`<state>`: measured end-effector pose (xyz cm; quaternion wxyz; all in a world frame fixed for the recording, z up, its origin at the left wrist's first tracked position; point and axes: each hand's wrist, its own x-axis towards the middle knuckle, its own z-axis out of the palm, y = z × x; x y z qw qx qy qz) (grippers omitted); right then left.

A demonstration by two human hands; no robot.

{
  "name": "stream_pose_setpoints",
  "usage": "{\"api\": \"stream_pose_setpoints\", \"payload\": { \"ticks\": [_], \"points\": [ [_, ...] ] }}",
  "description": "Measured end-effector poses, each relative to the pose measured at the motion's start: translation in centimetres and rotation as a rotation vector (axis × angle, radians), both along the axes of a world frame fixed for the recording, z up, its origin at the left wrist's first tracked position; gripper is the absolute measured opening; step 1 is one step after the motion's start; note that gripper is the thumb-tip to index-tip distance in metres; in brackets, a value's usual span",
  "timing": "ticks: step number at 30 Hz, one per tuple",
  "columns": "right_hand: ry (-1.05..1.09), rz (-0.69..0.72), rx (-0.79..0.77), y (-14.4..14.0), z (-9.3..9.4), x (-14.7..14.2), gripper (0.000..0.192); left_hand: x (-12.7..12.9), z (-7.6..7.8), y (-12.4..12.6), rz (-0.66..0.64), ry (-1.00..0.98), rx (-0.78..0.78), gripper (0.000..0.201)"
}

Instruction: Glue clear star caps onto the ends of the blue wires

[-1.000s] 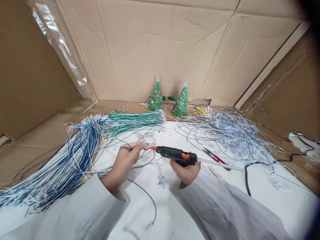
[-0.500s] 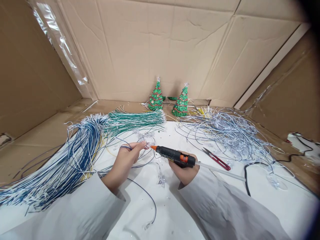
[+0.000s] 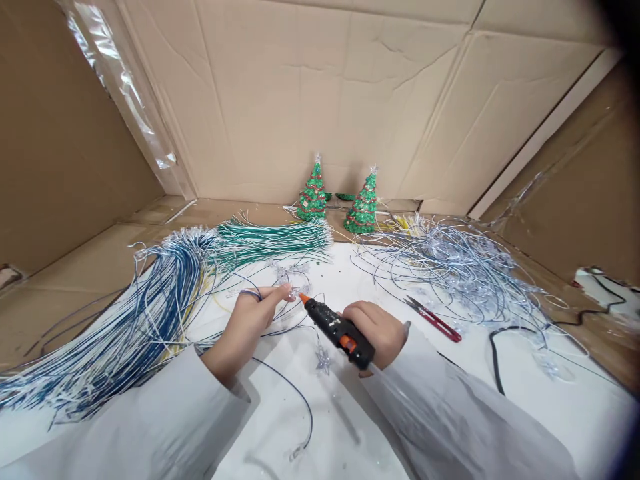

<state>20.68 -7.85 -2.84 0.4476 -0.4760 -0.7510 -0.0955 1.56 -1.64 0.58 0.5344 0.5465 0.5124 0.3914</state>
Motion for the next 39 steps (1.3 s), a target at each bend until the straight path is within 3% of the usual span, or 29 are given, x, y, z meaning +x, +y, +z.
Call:
{"api": "stream_pose_setpoints", "payload": {
  "ticks": [4, 6, 8, 11, 14, 16, 26, 33, 35, 37, 39],
  "points": [
    [-0.083, -0.152, 0.083, -0.1, 0.0, -0.5, 0.016, 0.0, -0.1, 0.0, 0.028, 0.032, -0.009, 0.039],
    [-0.055, -0.158, 0.058, -0.1, 0.1, -0.8, 0.015, 0.0, 0.0, 0.0, 0.029, 0.051, -0.01, 0.04],
    [0.045, -0.166, -0.029, 0.3, 0.2, -0.6, 0.012, 0.1, 0.1, 0.0, 0.02, 0.073, -0.006, 0.041],
    [0.238, -0.293, -0.259, 1.5, 0.2, 0.4, 0.006, 0.2, 0.4, -0.1, -0.012, 0.122, 0.008, 0.04],
    [0.338, -0.385, -0.468, 2.9, 0.2, 2.0, 0.022, 0.3, 0.5, -0.3, -0.061, 0.181, 0.028, 0.038],
    [0.337, -0.398, -0.519, 3.6, 0.2, 3.0, 0.033, 0.4, 0.4, -0.4, -0.095, 0.214, 0.052, 0.037],
    [0.024, -0.408, -0.574, 2.9, 1.2, 3.5, 0.027, 0.5, 0.3, -0.7, -0.247, 0.27, 0.192, 0.032],
    [-0.404, -0.727, -0.692, -1.8, 3.1, 3.5, 0.042, 0.5, 0.2, -0.9, -0.244, 0.286, 0.23, 0.033],
    [-0.429, -0.645, -0.761, -3.2, 4.4, 2.5, 0.048, 0.5, 0.2, -1.1, -0.251, 0.286, 0.242, 0.033],
    [-0.37, -0.399, -0.771, -3.7, 5.8, 0.9, 0.046, 0.6, 0.1, -1.4, -0.263, 0.293, 0.25, 0.033],
    [-0.212, -0.126, -0.728, -3.0, 6.6, -0.9, 0.032, 0.7, -0.1, -1.5, -0.287, 0.302, 0.26, 0.031]
  ]
}}
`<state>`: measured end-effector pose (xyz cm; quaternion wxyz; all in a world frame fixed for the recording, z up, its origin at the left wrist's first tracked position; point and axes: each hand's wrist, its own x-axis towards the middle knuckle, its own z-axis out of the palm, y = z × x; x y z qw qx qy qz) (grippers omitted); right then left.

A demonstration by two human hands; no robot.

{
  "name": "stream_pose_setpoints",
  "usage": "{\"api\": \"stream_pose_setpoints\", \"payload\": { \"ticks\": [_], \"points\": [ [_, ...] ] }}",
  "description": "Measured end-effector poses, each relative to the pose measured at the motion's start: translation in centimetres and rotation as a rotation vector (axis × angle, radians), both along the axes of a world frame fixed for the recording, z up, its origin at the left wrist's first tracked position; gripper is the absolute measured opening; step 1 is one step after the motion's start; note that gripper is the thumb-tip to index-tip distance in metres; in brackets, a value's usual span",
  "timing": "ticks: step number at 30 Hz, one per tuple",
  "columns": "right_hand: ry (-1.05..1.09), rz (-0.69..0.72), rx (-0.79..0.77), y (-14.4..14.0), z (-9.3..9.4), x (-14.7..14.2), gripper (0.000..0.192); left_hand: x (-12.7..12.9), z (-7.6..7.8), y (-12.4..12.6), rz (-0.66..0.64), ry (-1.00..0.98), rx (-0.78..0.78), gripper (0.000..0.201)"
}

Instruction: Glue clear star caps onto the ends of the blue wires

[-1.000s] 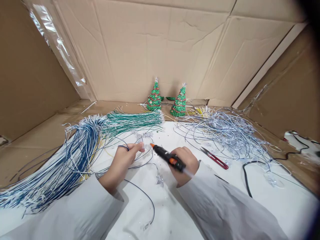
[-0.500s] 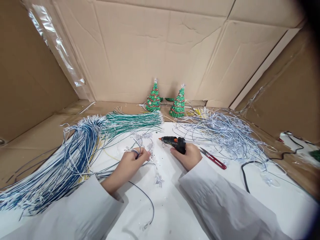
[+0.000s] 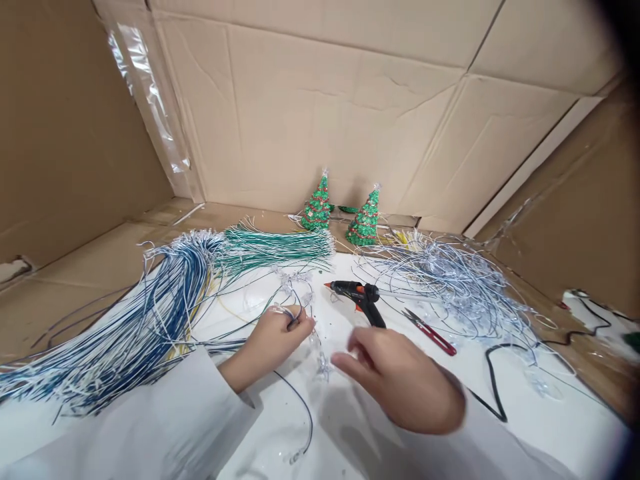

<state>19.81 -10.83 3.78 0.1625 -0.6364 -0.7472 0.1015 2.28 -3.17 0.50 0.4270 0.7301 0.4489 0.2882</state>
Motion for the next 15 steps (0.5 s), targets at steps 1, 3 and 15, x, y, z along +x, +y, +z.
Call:
{"api": "stream_pose_setpoints", "payload": {
  "ticks": [1, 3, 15],
  "points": [
    [0.136, 0.071, 0.014, 0.7, 0.1, -0.8, 0.023, 0.0, -0.1, 0.0, -0.018, 0.004, 0.004, 0.03],
    [0.398, 0.159, -0.03, 2.3, -0.5, -1.8, 0.017, 0.1, -0.3, 0.0, -0.05, 0.01, 0.008, 0.027],
    [1.202, 0.042, -0.341, 5.1, -5.5, -0.7, 0.036, -0.6, 0.7, 0.3, -0.184, -0.018, 0.037, 0.032]
  ]
}}
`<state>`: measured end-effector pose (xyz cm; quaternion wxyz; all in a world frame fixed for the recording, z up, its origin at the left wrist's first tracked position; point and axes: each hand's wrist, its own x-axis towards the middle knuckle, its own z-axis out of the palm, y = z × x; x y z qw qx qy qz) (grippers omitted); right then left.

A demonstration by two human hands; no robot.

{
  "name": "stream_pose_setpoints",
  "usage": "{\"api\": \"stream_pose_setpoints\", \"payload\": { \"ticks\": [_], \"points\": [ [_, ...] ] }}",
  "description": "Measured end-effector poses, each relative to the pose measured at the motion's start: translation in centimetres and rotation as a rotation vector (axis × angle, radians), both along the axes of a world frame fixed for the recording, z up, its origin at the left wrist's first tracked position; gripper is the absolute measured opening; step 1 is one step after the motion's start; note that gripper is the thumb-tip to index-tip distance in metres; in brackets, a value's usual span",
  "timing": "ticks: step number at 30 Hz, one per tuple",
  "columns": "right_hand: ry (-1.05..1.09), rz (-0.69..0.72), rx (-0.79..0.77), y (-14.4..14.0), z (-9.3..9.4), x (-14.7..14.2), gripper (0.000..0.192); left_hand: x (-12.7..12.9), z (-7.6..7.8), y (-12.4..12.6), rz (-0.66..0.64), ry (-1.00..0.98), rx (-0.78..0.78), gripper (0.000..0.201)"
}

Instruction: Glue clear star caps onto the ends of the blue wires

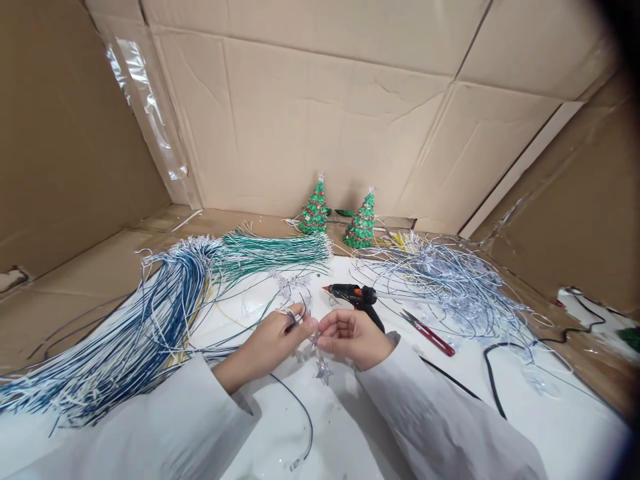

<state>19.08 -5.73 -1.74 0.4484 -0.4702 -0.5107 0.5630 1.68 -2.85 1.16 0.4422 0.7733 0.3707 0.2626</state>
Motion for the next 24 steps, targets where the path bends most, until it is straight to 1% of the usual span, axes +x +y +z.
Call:
{"api": "stream_pose_setpoints", "payload": {
  "ticks": [2, 6, 8, 11, 12, 14, 17, 19, 21, 23, 24],
  "points": [
    [-0.047, -0.145, 0.106, -0.2, 0.4, -0.1, 0.033, -0.1, 0.3, -0.1, 0.01, -0.082, 0.005, 0.037],
    [-0.257, -0.467, 0.529, -1.2, 2.1, -0.5, 0.02, -0.2, 0.2, -0.3, 0.036, -0.159, -0.045, 0.045],
    [-0.319, -0.562, 0.687, -1.7, 2.9, -0.8, 0.017, -0.2, 0.0, -0.5, -0.006, -0.2, -0.069, 0.048],
    [-0.324, -0.599, 0.79, -2.1, 3.4, -1.2, 0.02, -0.3, -0.4, -0.7, -0.114, -0.3, -0.137, 0.052],
    [-0.316, -0.589, 0.796, -2.2, 3.3, -1.2, 0.02, -0.3, -0.4, -0.7, -0.13, -0.319, -0.155, 0.052],
    [-0.298, -0.574, 0.779, -2.2, 3.1, -1.3, 0.019, -0.3, -0.4, -0.8, -0.118, -0.33, -0.185, 0.045],
    [-0.237, -0.589, 0.739, -2.1, 2.7, -1.4, 0.014, -0.3, 0.1, -0.9, -0.099, -0.305, -0.265, 0.034],
    [-0.131, -0.624, 0.717, -2.0, 2.7, -1.5, 0.012, -0.3, 0.6, -1.0, -0.17, -0.237, -0.332, 0.036],
    [-0.002, -0.625, 0.643, -2.0, 2.7, -1.6, 0.012, -0.2, 1.1, -1.3, -0.283, -0.167, -0.412, 0.041],
    [0.094, -0.566, 0.518, -2.1, 2.6, -1.8, 0.014, -0.1, 1.3, -1.6, -0.381, -0.173, -0.508, 0.042],
    [0.132, -0.525, 0.457, -2.1, 2.6, -1.9, 0.016, -0.1, 1.3, -1.7, -0.407, -0.199, -0.547, 0.041]
  ]
}}
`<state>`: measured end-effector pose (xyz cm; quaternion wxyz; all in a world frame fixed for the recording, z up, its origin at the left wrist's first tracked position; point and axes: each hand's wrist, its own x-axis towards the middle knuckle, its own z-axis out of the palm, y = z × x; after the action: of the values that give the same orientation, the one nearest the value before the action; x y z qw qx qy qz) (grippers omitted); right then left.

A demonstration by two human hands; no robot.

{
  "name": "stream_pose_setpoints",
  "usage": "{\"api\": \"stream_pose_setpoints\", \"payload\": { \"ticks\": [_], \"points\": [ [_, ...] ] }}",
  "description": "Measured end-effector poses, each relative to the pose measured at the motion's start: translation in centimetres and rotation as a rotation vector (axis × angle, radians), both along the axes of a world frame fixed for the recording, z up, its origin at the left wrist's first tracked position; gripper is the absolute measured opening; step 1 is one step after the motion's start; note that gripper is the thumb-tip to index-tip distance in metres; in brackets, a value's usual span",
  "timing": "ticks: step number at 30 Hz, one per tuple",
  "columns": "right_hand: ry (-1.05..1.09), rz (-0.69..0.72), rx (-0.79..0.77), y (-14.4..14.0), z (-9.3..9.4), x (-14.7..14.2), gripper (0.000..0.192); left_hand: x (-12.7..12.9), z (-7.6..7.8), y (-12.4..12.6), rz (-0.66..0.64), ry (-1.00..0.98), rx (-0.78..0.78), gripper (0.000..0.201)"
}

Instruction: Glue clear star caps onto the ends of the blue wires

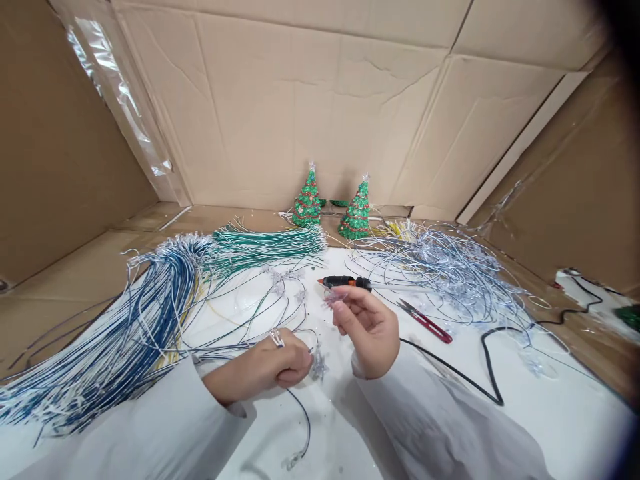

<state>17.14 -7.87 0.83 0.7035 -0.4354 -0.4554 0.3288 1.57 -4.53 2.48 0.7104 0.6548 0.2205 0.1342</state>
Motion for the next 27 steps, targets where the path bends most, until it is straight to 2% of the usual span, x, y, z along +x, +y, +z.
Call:
{"api": "stream_pose_setpoints", "payload": {
  "ticks": [2, 4, 8, 13, 19, 27],
  "points": [
    [0.075, 0.099, -0.071, 0.0, -0.2, -0.2, 0.022, 0.0, -0.2, -0.2, 0.004, -0.048, -0.032, 0.039],
    [0.157, 0.16, -0.127, 0.1, -0.4, -0.4, 0.026, -0.1, -0.4, -0.1, 0.045, -0.078, 0.01, 0.039],
    [0.313, 0.192, -0.249, 0.4, -0.7, -0.7, 0.028, -0.3, -0.9, 0.3, 0.096, -0.101, 0.142, 0.041],
    [0.41, 0.227, -0.352, 0.5, -0.9, -0.8, 0.034, -0.3, -1.5, 0.7, 0.09, -0.143, 0.181, 0.04],
    [0.469, 0.243, -0.38, 0.5, -1.0, -0.9, 0.037, -0.5, -1.6, 0.8, 0.112, -0.152, 0.176, 0.039],
    [0.398, 0.266, -0.376, 0.5, -0.9, -0.8, 0.035, -0.3, -1.9, 0.9, 0.151, -0.112, 0.178, 0.04]
  ]
}}
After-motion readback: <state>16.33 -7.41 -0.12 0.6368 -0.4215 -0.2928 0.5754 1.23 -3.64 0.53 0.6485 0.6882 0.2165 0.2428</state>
